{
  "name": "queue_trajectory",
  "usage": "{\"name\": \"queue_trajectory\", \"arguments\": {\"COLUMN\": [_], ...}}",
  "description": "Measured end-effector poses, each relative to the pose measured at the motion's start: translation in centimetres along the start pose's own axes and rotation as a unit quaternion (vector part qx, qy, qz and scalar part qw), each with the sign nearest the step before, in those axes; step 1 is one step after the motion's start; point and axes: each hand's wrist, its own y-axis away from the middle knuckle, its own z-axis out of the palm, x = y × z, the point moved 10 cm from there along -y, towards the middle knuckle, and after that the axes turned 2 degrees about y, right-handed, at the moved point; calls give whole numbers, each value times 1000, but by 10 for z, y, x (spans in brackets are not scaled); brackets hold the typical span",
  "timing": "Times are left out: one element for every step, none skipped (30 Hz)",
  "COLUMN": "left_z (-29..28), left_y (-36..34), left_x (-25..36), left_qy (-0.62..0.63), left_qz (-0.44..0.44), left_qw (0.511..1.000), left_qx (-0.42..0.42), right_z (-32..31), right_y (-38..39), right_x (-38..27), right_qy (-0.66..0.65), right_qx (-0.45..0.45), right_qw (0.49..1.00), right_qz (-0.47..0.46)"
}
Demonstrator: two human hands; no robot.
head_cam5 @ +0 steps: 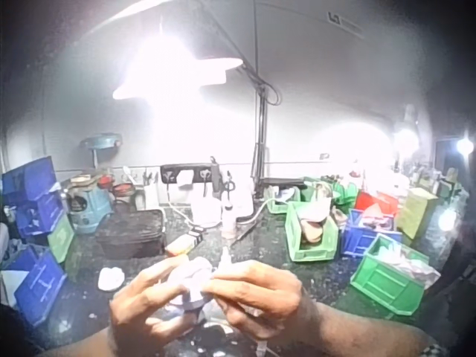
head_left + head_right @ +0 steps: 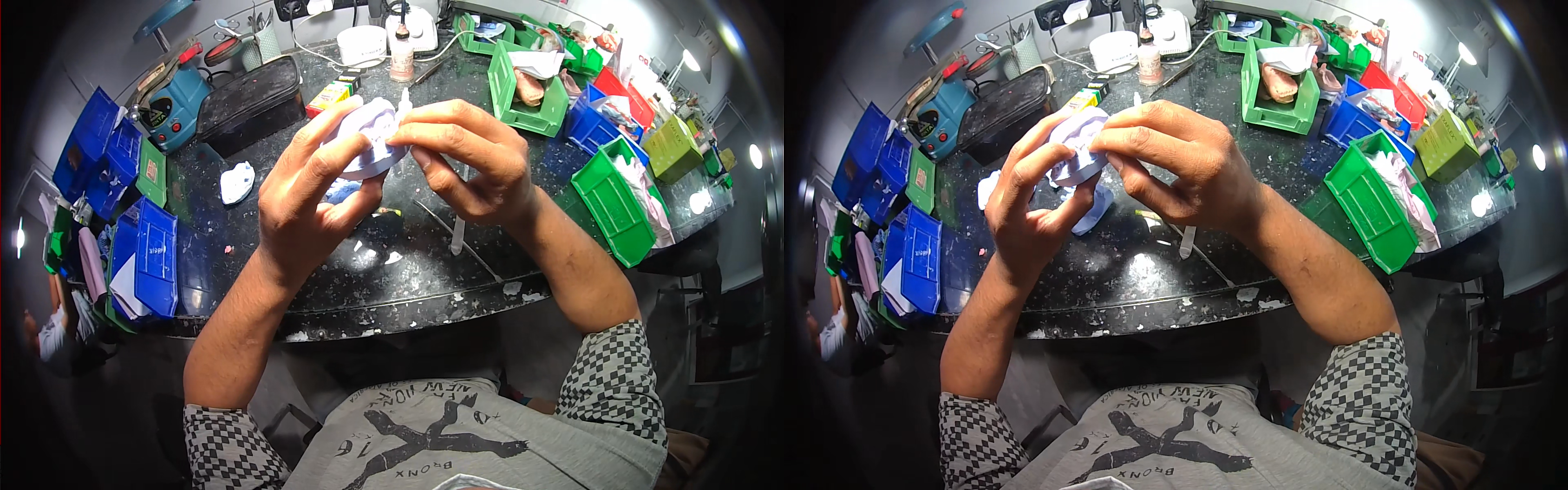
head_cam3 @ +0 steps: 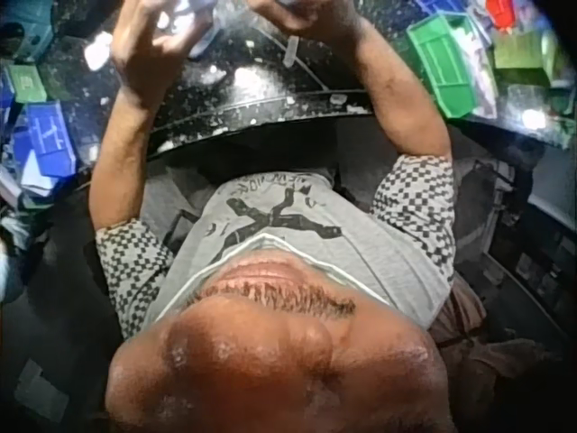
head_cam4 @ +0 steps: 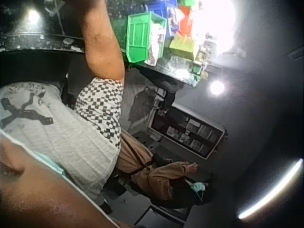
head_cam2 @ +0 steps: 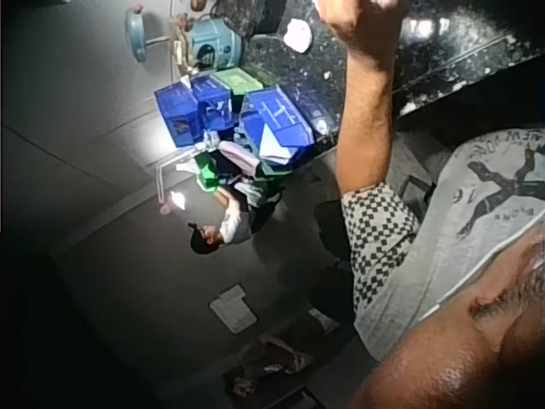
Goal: The person applies liquid from a bottle to a dental mold and a finger, then uses a metal tool to scrape the surface of the mold.
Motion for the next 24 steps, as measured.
{"name": "queue_trajectory", "arguments": {"left_z": [0, 0, 0, 0, 0, 0, 1, 1, 0, -2, -4, -5, -5, -4, -4, -4, -4, -4, -5, -5, -5, -5, -5, -4], "left_y": [0, -1, -1, -1, -1, 0, 0, -1, -2, 0, 1, 0, 0, 1, 2, 2, 2, 1, 1, 0, 0, -1, -2, -3], "left_x": [0, 0, 1, 0, -1, -1, -1, -1, -2, -2, -3, -3, -5, -5, -4, -2, -1, 0, 0, -1, -1, -1, 0, 1], "left_qy": [0, 0, 0, 2, 4, 5, 2, 0, 0, 15, 29, 25, 25, 17, 9, 9, 1, -6, -6, -4, -3, -3, 4, 11], "left_qz": [-2, -4, -4, -8, -12, -12, -8, -4, -4, -7, -10, -3, -9, -6, -3, -2, -6, -9, -9, -12, -15, -16, -16, -16], "left_qw": [1000, 1000, 1000, 1000, 1000, 1000, 1000, 1000, 1000, 1000, 1000, 1000, 999, 1000, 1000, 1000, 1000, 1000, 1000, 1000, 1000, 1000, 1000, 1000], "left_qx": [-4, -8, -8, -8, -8, -8, -11, -13, -13, -3, 6, 18, 22, 24, 27, 28, 25, 22, 23, 19, 16, 17, 16, 14], "right_z": [-1, 0, 0, 0, 0, -1, -1, -3, -5, -4, -5, -4, -4, -4, -4, -3, -3, -3, -2, -2, -2, -2, -2, -2], "right_y": [0, -1, -2, -2, -1, -1, -1, -2, -2, -2, -3, -3, -3, -3, -2, -1, -1, -2, -2, -2, -2, -2, -1, -1], "right_x": [-1, -3, -5, -6, -6, -7, -7, -6, -5, -5, -4, -4, -4, -4, -5, -3, -4, -4, -4, -4, -5, -5, -4, -4], "right_qy": [1, 11, 21, 21, 23, 25, 25, 19, 13, 12, 8, 3, 2, 9, 15, 6, 7, 11, 16, 16, 18, 20, 19, 25], "right_qx": [0, -2, -5, -5, -5, -5, -6, 2, 10, 9, 7, 5, 3, 6, 9, 3, 3, -1, -5, -5, -4, -4, -5, -5], "right_qw": [1000, 1000, 1000, 1000, 1000, 1000, 1000, 1000, 1000, 1000, 1000, 1000, 1000, 1000, 1000, 1000, 1000, 1000, 1000, 1000, 1000, 1000, 1000, 1000], "right_qz": [0, -8, -17, -15, -16, -17, -17, -13, -8, -6, -6, -6, -4, -8, -13, 1, 0, -3, -4, -5, -6, -7, -7, -12]}}
